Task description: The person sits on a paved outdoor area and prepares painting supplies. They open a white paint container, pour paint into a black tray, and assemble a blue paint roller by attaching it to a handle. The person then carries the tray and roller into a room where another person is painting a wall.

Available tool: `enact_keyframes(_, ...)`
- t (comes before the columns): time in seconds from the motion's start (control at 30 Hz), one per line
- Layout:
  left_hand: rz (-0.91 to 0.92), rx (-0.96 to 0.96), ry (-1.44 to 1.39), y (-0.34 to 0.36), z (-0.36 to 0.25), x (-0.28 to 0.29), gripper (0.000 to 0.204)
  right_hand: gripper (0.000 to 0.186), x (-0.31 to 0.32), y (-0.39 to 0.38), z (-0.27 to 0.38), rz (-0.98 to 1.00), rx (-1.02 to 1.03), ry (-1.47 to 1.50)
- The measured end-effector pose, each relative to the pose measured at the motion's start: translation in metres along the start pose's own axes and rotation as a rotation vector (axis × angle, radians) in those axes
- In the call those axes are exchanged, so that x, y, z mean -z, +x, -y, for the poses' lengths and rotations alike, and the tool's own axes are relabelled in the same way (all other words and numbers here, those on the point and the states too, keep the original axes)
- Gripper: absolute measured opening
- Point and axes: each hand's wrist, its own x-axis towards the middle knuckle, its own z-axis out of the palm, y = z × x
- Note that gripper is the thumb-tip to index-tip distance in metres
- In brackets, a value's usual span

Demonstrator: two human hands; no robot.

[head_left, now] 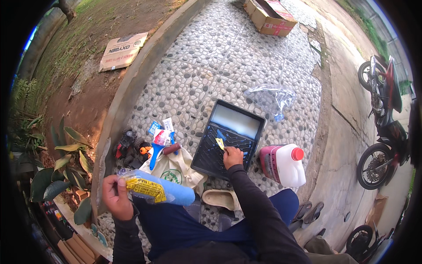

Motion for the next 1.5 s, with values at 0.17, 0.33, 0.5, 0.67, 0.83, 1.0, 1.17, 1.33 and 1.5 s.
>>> enact_keyframes(0.17, -0.009, -0.010, -0.146, 0.002, 0.000, -0.018, 0.014, 0.024, -0.018, 0.019, -0.041, 0.137, -0.548, 0.944)
enact_keyframes(0.33, -0.007, 0.063, -0.259, -0.008, 0.005, -0.002, 0.020, 0.024, 0.003, 0.036, -0.011, 0.291, -0.785, 1.277)
enact_keyframes(0.5, 0.001, -0.020, -0.071, -0.005, 0.002, -0.008, 0.028, 0.020, 0.000, 0.034, 0.002, 0.221, -0.408, 0.707)
enact_keyframes(0.67, 0.129, -0.012, -0.107, -0.005, -0.016, -0.005, 0.032, 0.020, 0.008, 0.037, 0.026, 0.321, -0.287, 0.225)
enact_keyframes(0.83, 0.115, 0.128, 0.042, -0.002, -0.024, 0.008, 0.026, 0.018, 0.020, 0.054, 0.046, 0.399, -0.217, 0.170)
enact_keyframes(1.0, 0.074, 0.054, 0.156, -0.019, -0.022, 0.022, 0.022, 0.021, -0.003, 0.107, 0.110, 0.533, -0.025, -0.100)
enact_keyframes(1.17, 0.143, -0.032, 0.162, -0.010, -0.031, 0.019, 0.018, 0.022, -0.005, 0.190, 0.290, 0.498, 0.220, 0.255)
enact_keyframes(1.33, 0.185, 0.017, 0.163, -0.013, -0.034, 0.016, 0.023, 0.065, -0.007, 0.195, 0.386, 0.433, 0.394, 0.671)
enact_keyframes(1.5, 0.127, 0.131, 0.111, -0.004, -0.036, 0.024, 0.025, 0.046, 0.064, 0.114, 0.324, 1.118, 0.236, 1.004)
